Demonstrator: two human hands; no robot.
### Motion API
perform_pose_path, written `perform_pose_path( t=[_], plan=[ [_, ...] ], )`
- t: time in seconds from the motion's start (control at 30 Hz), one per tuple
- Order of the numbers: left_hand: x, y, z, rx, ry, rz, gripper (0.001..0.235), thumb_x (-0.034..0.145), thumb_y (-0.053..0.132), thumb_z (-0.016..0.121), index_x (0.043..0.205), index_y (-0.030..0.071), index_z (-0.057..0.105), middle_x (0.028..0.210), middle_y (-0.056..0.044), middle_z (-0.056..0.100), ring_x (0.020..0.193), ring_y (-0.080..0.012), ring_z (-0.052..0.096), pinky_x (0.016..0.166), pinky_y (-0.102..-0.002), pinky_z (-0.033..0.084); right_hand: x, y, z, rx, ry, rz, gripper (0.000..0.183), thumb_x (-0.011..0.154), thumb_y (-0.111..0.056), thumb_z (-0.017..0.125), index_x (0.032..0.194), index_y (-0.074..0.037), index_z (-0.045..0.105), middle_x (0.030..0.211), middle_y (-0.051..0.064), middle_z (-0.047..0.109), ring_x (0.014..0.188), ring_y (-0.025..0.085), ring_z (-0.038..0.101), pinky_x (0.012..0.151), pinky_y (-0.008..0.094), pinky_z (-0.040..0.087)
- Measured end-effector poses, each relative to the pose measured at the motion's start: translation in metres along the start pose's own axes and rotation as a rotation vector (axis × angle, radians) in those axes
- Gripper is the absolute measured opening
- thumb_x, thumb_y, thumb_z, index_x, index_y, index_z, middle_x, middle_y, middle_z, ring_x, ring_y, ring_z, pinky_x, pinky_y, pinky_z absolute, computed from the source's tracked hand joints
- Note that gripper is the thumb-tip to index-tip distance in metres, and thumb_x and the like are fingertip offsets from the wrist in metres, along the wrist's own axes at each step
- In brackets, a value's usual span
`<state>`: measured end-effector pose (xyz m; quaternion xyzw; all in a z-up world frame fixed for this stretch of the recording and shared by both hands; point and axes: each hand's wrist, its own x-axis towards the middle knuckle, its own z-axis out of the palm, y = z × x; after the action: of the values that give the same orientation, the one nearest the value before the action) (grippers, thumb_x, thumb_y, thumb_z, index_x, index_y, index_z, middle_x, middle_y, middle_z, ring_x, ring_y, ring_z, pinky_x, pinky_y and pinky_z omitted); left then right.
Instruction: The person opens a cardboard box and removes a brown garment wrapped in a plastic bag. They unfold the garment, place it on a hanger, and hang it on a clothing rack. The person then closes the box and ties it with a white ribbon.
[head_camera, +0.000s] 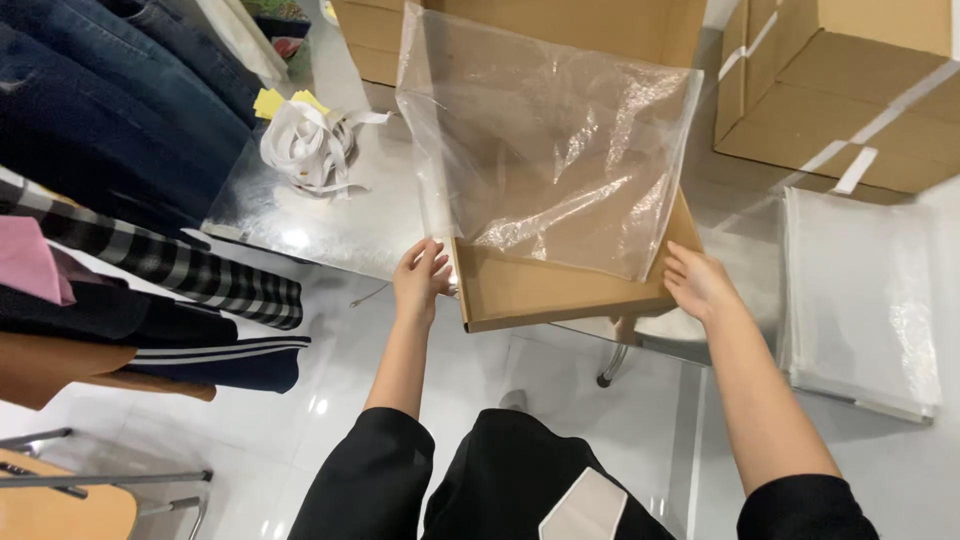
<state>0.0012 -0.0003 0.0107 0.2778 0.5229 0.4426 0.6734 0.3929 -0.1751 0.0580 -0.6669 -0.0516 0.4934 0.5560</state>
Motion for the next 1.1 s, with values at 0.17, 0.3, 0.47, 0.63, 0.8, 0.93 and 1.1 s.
perform_pose_path(
  t=[0.17, 0.3, 0.47, 0.63, 0.8, 0.93, 1.1],
  plan=[
    [-0.011, 0.013, 0.002, 0.044, 0.056, 0.062, 0.053, 0.099, 0.027, 0.08, 0.141, -0.001, 0.063, 0.124, -0.016, 0.075, 0.099, -0.0187, 0.073, 0.087, -0.034, 0.068, 0.042, -0.005, 0.021, -0.053, -0.002, 0.143, 0.078, 0.112, -0.04, 0.058, 0.165, -0.007, 0.011, 0.163, 0.021, 0.015, 0.155, 0.043, 0.01, 0.121, 0.072, 0.011],
    [-0.003, 0.015, -0.004, 0.078, 0.09, 0.118, 0.043, 0.099, 0.024, 0.08, 0.135, 0.003, 0.07, 0.12, -0.013, 0.079, 0.096, -0.016, 0.074, 0.088, -0.032, 0.067, 0.13, 0.036, -0.008, -0.262, 0.131, 0.123, 0.074, 0.104, -0.048, 0.073, 0.152, -0.007, 0.036, 0.126, 0.003, 0.058, 0.121, 0.029, 0.051, 0.101, 0.063, 0.035],
    [-0.032, 0.045, 0.015, 0.027, 0.12, 0.116, 0.039, 0.099, 0.023, 0.079, 0.133, 0.005, 0.073, 0.119, -0.013, 0.08, 0.098, -0.0149, 0.073, 0.092, -0.033, 0.066, 0.205, 0.073, -0.021, -0.301, 0.158, -0.064, 0.049, 0.099, -0.032, 0.081, 0.129, -0.001, 0.057, 0.099, 0.011, 0.069, 0.085, 0.031, 0.07, 0.076, 0.061, 0.052],
    [0.0, 0.023, 0.013, -0.053, 0.152, 0.167, 0.034, 0.1, 0.025, 0.078, 0.126, 0.005, 0.076, 0.112, -0.01, 0.08, 0.091, -0.0132, 0.073, 0.087, -0.033, 0.069, 0.133, 0.047, -0.008, -0.639, 0.368, -0.611, 0.016, 0.103, -0.031, 0.072, 0.103, -0.018, 0.081, 0.075, 0.008, 0.071, 0.081, 0.029, 0.072, 0.069, 0.041, 0.051],
    [0.008, 0.026, 0.028, -0.03, 0.205, 0.277, 0.027, 0.095, 0.021, 0.084, 0.114, 0.003, 0.079, 0.099, -0.012, 0.081, 0.08, -0.0117, 0.073, 0.079, -0.034, 0.072, 0.029, -0.006, 0.033, -0.657, 0.333, -0.822, 0.016, 0.115, -0.019, 0.06, 0.122, -0.012, 0.074, 0.088, 0.014, 0.074, 0.096, 0.04, 0.073, 0.09, 0.051, 0.054],
    [-0.002, 0.031, 0.029, 0.011, 0.241, 0.319, 0.023, 0.094, 0.019, 0.085, 0.11, 0.003, 0.08, 0.094, -0.013, 0.081, 0.077, -0.0126, 0.073, 0.076, -0.034, 0.072, 0.013, -0.023, 0.004, -0.657, 0.319, -0.924, 0.019, 0.119, -0.019, 0.056, 0.126, -0.012, 0.072, 0.114, 0.018, 0.076, 0.113, 0.046, 0.069, 0.095, 0.056, 0.053],
    [-0.069, 0.056, 0.006, 0.049, 0.298, 0.267, 0.02, 0.095, 0.017, 0.076, 0.106, 0.0, 0.077, 0.092, -0.007, 0.071, 0.086, -0.0135, 0.067, 0.078, -0.028, 0.067, 0.016, -0.02, -0.063, -0.655, 0.313, -1.057, 0.022, 0.122, -0.019, 0.053, 0.123, -0.006, 0.071, 0.102, 0.008, 0.073, 0.081, 0.021, 0.062, 0.076, 0.037, 0.048]
  ],
)
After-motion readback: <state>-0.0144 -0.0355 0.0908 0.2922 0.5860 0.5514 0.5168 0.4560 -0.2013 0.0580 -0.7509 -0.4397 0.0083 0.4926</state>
